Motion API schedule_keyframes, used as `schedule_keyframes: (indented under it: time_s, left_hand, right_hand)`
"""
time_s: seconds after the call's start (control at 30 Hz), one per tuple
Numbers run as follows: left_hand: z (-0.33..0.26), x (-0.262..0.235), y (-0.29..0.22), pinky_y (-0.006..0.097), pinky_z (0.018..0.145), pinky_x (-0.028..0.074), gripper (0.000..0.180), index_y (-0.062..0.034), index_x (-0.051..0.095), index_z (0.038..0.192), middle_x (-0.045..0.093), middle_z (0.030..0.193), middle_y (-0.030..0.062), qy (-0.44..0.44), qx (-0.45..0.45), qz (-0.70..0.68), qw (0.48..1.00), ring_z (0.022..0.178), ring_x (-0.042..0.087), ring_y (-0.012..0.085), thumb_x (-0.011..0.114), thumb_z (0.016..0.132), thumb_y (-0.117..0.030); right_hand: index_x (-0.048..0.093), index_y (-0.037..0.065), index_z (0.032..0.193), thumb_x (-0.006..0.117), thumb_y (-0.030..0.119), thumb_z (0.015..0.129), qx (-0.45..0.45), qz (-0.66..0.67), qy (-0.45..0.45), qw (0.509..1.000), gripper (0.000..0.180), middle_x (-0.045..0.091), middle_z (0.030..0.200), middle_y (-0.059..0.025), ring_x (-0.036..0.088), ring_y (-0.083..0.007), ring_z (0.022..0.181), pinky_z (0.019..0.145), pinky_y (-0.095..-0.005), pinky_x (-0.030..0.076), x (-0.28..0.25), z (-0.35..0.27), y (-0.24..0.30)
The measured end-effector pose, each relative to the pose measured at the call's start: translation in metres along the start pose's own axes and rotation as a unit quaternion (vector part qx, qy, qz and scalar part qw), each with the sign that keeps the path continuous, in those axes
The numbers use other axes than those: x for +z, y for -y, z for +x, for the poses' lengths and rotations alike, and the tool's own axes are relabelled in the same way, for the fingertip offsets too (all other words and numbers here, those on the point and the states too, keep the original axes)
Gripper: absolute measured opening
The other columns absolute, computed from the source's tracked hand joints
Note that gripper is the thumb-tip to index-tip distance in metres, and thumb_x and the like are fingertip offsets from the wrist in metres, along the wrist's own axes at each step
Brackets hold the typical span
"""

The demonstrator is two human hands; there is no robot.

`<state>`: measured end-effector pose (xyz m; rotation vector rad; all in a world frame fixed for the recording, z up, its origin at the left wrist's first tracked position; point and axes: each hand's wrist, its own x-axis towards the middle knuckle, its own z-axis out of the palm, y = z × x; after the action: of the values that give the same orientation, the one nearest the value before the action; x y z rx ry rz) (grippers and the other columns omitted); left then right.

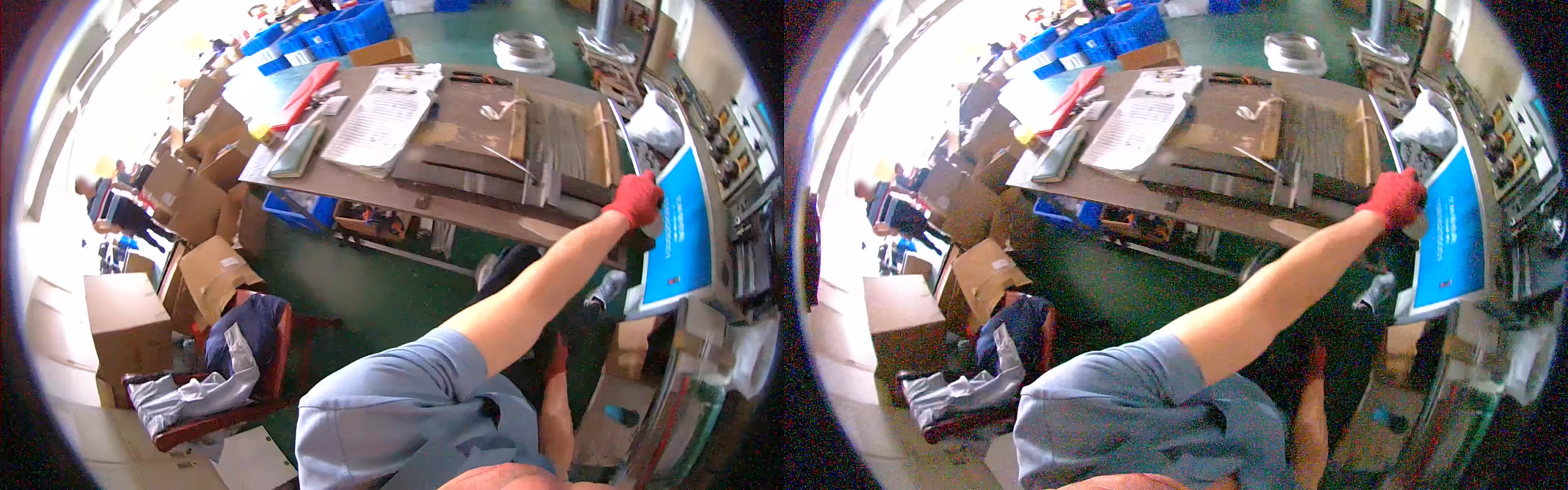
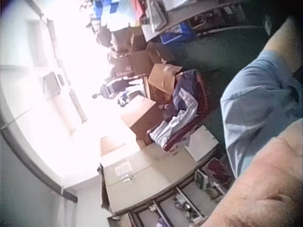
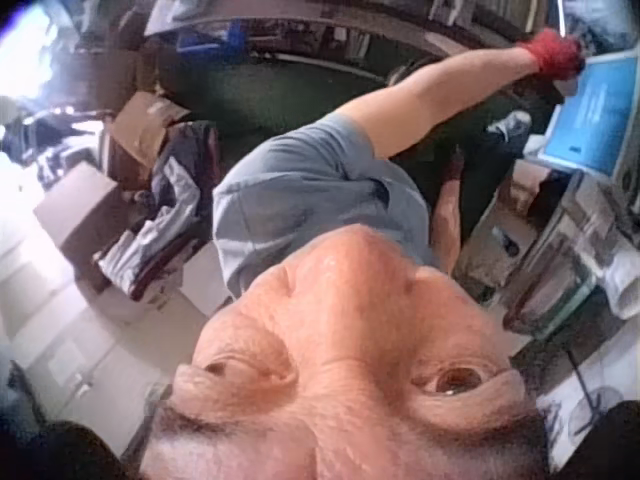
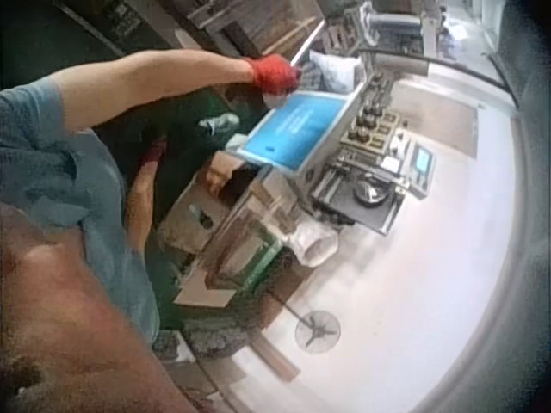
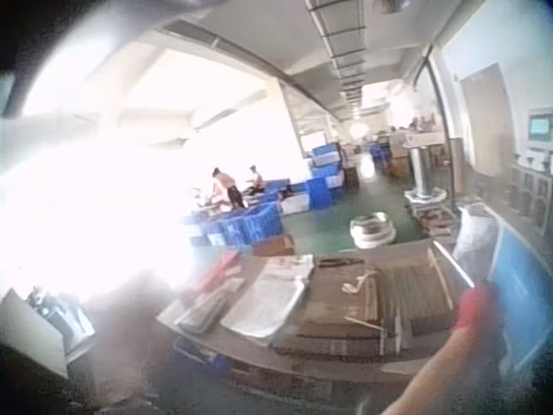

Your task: Operating a manual bending and cutting machine to process metal components on a factory workbench.

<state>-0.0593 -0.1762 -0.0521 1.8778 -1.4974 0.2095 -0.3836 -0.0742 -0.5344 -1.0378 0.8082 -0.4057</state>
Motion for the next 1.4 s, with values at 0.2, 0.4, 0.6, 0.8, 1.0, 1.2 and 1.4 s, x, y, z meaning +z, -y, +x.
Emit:
schedule_keyframes:
  time_s: [0.2,0.4,0.6,0.8,1.0,1.2,1.4]
  left_hand:
    - [-0.014,-0.008,0.029,0.046,0.071,0.052,0.026,-0.0165,0.073,0.086,0.060,0.098,0.0168,0.005,-0.042,0.024,0.999,0.082,0.064,0.0356,0.069,0.062,-0.022]
    - [-0.015,-0.010,0.027,0.046,0.071,0.051,0.025,-0.0150,0.072,0.084,0.059,0.097,0.0184,0.015,-0.034,0.000,0.999,0.082,0.063,0.0372,0.070,0.060,-0.022]
    - [-0.015,-0.006,0.020,0.046,0.067,0.053,0.021,-0.0116,0.070,0.081,0.059,0.095,0.0206,-0.038,-0.006,-0.003,0.999,0.078,0.064,0.0388,0.068,0.062,-0.020]
    - [-0.017,-0.001,0.029,0.048,0.068,0.051,0.019,-0.0134,0.069,0.080,0.058,0.091,0.0191,-0.049,-0.015,0.000,0.999,0.080,0.062,0.0378,0.068,0.062,-0.020]
    - [-0.015,0.001,0.026,0.047,0.064,0.051,0.015,-0.0113,0.067,0.074,0.060,0.087,0.0185,-0.045,-0.004,0.019,0.999,0.077,0.063,0.0374,0.067,0.062,-0.020]
    - [-0.017,-0.002,0.026,0.046,0.068,0.051,0.014,-0.0125,0.068,0.079,0.060,0.093,0.0179,-0.035,-0.006,0.003,0.999,0.080,0.063,0.0349,0.065,0.069,-0.022]
    - [-0.019,-0.010,0.029,0.048,0.069,0.050,0.016,-0.0127,0.067,0.082,0.059,0.096,0.0190,-0.042,-0.003,0.014,0.999,0.081,0.062,0.0363,0.065,0.070,-0.023]
  right_hand:
    - [0.057,0.007,0.120,0.073,0.030,0.078,-0.062,-0.294,0.014,0.954,0.051,0.068,0.105,-0.0154,0.065,-0.0322,0.094,0.078,-0.0428,0.052,0.102,-0.021,0.066]
    - [0.051,0.006,0.121,0.074,0.038,0.076,0.197,0.160,-0.016,0.967,0.060,0.068,0.105,-0.0155,0.066,-0.0336,0.092,0.075,-0.0435,0.053,0.117,-0.024,0.080]
    - [0.060,0.010,0.115,0.055,0.035,0.089,0.173,0.219,0.063,0.958,0.036,0.068,0.105,-0.0122,0.064,-0.0275,0.093,0.080,-0.0397,0.053,0.101,-0.004,0.037]
    - [0.051,0.007,0.127,0.042,0.012,0.094,-0.178,-0.531,0.046,0.827,0.034,0.066,0.107,-0.0169,0.063,-0.0331,0.096,0.082,-0.0424,0.051,0.097,-0.006,0.033]
    - [0.050,0.008,0.128,0.046,0.017,0.091,-0.138,-0.566,0.045,0.812,0.038,0.061,0.117,-0.0150,0.059,-0.0317,0.101,0.085,-0.0440,0.049,0.086,0.006,0.002]
    - [0.043,0.009,0.135,0.054,0.035,0.088,0.039,-0.435,-0.003,0.900,0.055,0.051,0.130,-0.0138,0.050,-0.0311,0.115,0.092,-0.0480,0.043,0.075,0.042,-0.041]
    - [0.037,0.011,0.141,0.061,0.050,0.084,0.169,-0.312,-0.023,0.935,0.072,0.044,0.142,-0.0128,0.043,-0.0306,0.126,0.099,-0.0513,0.038,0.044,0.080,-0.099]
